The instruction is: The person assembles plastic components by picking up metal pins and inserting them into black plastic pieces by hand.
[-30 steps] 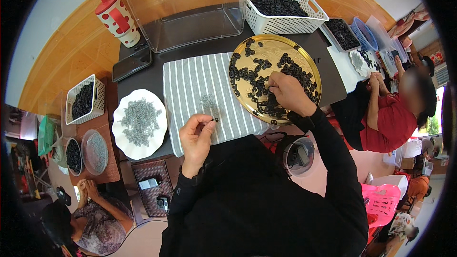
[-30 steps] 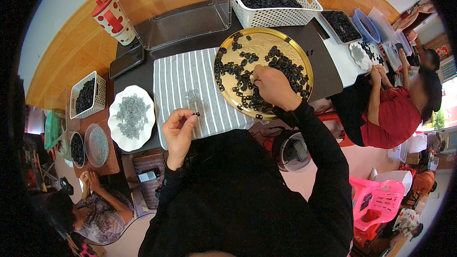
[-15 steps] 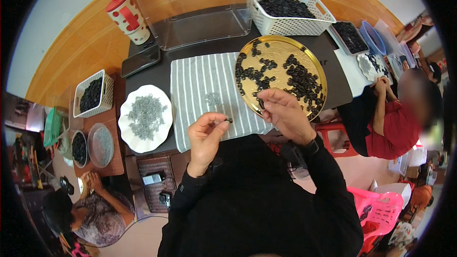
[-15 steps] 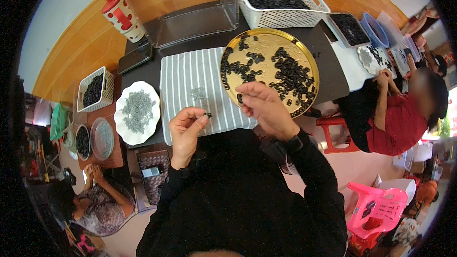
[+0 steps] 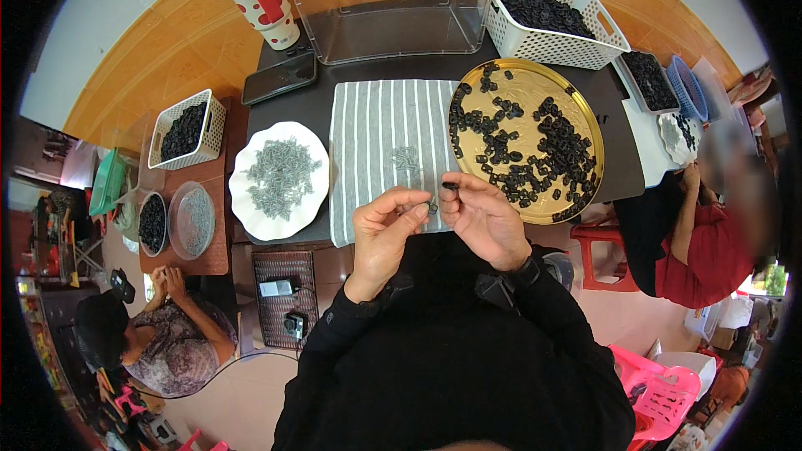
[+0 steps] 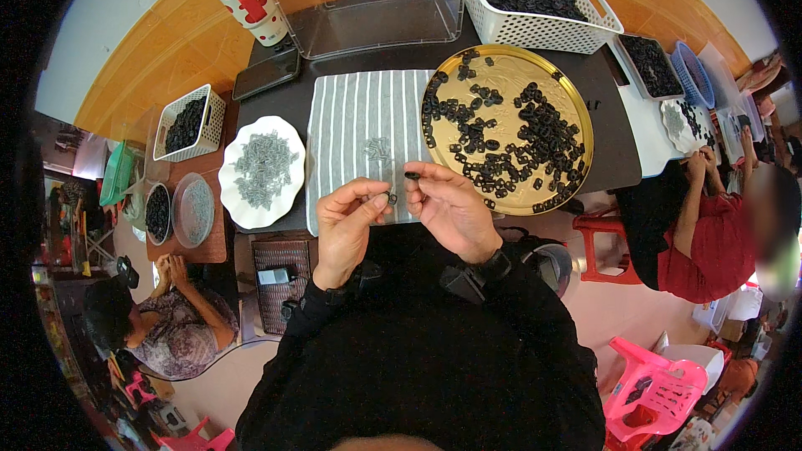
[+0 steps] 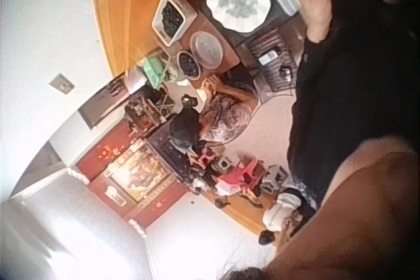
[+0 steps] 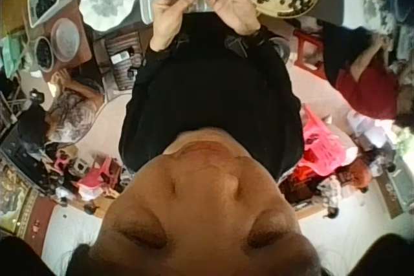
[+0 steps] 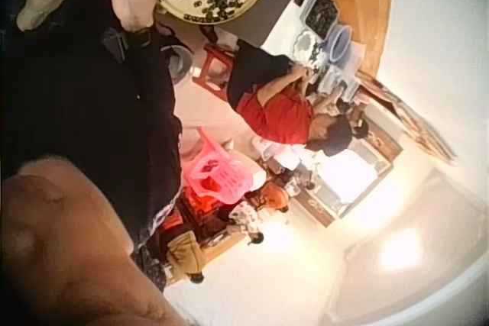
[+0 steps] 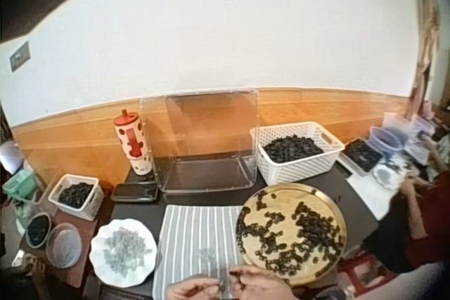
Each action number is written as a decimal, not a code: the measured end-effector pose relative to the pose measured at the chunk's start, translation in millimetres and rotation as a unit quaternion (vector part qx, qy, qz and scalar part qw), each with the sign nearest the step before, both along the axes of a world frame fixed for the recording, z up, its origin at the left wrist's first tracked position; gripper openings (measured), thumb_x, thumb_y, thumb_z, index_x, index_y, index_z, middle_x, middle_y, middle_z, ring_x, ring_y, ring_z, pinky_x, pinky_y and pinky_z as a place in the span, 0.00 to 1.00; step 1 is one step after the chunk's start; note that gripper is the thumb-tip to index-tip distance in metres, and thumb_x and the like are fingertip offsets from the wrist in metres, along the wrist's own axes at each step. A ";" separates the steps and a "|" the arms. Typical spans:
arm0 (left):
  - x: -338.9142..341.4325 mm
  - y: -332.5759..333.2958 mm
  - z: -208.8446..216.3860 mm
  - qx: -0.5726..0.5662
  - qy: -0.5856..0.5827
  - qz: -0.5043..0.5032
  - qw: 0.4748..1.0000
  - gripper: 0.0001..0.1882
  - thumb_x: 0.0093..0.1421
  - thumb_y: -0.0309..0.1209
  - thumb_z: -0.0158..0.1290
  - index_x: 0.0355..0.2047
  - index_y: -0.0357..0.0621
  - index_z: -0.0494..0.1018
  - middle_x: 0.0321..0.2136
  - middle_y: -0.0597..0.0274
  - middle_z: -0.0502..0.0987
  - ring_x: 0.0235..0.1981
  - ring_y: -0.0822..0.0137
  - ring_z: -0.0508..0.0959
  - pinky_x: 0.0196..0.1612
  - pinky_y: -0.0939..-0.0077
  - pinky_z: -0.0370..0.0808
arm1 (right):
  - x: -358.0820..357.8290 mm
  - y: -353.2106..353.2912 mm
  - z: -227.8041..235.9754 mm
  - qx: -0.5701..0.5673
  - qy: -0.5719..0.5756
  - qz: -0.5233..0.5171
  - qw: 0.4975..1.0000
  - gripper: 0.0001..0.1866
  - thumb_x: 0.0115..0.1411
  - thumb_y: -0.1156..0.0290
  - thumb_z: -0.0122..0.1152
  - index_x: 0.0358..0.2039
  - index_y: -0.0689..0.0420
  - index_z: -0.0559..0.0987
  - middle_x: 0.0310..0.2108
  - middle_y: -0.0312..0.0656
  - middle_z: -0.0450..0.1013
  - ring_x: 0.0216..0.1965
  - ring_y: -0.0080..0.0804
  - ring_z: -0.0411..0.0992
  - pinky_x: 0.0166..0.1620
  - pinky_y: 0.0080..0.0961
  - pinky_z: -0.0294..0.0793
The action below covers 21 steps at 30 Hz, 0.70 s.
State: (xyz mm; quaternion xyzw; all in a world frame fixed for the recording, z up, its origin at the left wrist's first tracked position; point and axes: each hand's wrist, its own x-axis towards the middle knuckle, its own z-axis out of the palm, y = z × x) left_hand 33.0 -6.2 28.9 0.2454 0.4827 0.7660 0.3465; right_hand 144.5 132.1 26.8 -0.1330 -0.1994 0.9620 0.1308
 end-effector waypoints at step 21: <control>0.0 0.3 -3.5 -0.056 0.010 -0.019 0.998 0.12 0.58 0.19 0.56 0.44 0.35 0.76 0.30 0.66 0.77 0.28 0.79 0.75 0.30 0.86 0.70 | 0.1 -3.2 3.6 0.372 -0.122 -0.093 0.915 0.08 0.62 0.77 0.55 0.41 0.62 0.80 0.30 0.36 0.76 0.27 0.17 0.69 0.30 0.14 0.69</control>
